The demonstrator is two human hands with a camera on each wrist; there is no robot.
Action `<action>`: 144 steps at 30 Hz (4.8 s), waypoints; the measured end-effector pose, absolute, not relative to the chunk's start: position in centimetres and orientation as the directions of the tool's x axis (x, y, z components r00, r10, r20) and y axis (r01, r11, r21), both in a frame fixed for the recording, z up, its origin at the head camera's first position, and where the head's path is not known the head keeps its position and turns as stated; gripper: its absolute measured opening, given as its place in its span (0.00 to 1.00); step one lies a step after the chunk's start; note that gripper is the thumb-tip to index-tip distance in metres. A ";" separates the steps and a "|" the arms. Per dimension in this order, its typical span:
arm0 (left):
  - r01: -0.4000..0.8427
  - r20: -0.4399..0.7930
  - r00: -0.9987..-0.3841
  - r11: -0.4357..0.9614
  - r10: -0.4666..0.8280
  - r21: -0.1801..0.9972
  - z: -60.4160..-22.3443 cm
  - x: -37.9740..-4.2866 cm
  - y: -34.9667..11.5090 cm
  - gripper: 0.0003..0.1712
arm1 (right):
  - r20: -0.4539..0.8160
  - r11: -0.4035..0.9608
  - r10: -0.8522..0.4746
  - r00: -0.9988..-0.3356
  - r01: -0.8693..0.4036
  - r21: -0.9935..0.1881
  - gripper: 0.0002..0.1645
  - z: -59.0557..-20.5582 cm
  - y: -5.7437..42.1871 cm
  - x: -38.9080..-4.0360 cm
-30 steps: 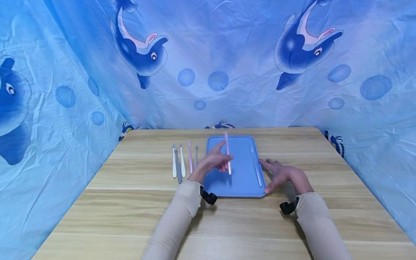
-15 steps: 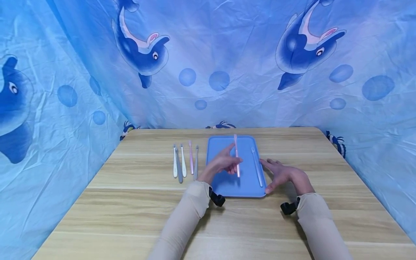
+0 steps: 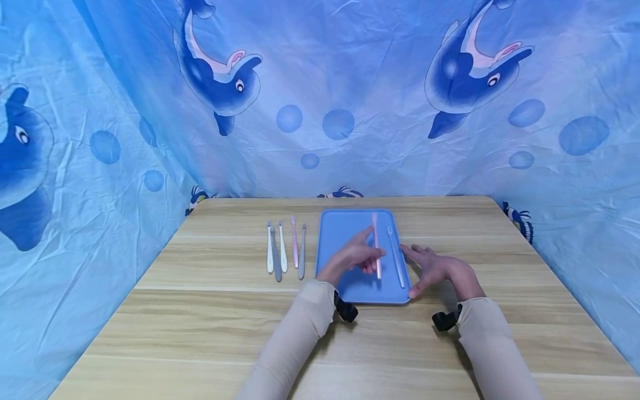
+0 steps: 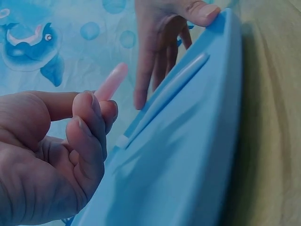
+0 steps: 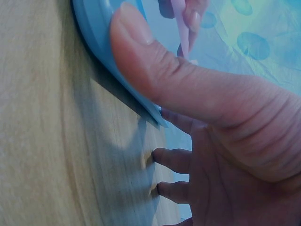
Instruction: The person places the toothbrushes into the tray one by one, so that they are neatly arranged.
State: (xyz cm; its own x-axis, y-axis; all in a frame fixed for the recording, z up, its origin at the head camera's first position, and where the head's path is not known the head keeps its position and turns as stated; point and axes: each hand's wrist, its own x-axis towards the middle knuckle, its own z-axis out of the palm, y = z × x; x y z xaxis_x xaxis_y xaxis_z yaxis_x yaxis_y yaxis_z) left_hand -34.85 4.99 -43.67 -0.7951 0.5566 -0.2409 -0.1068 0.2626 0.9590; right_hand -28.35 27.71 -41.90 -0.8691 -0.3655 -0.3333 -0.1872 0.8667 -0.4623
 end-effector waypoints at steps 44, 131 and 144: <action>-0.153 -0.279 -0.776 0.261 0.566 0.953 -45.7 -35.0 8.6 0.52 | -0.355 0.874 -0.343 -0.870 -0.156 -0.460 0.78 -42.1 27.7 -28.4; 0.036 -0.147 -0.898 0.402 0.415 0.915 -40.8 -34.3 2.1 0.51 | -0.330 0.867 -0.352 -0.876 -0.173 -0.467 0.80 -42.1 27.6 -28.2; 0.044 -0.124 -0.896 0.364 0.427 0.930 -39.8 -34.8 -0.8 0.53 | -0.320 0.863 -0.357 -0.878 -0.180 -0.472 0.80 -42.2 27.6 -28.1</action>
State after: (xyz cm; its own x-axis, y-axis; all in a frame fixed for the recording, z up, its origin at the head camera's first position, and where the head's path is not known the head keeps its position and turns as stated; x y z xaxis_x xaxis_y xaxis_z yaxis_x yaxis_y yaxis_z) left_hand -34.80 -0.76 -39.76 -0.8957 0.4270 -0.1244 0.0442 0.3638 0.9304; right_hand -28.09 27.62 -42.17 -0.8776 -0.3573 -0.3196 -0.1797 0.8633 -0.4716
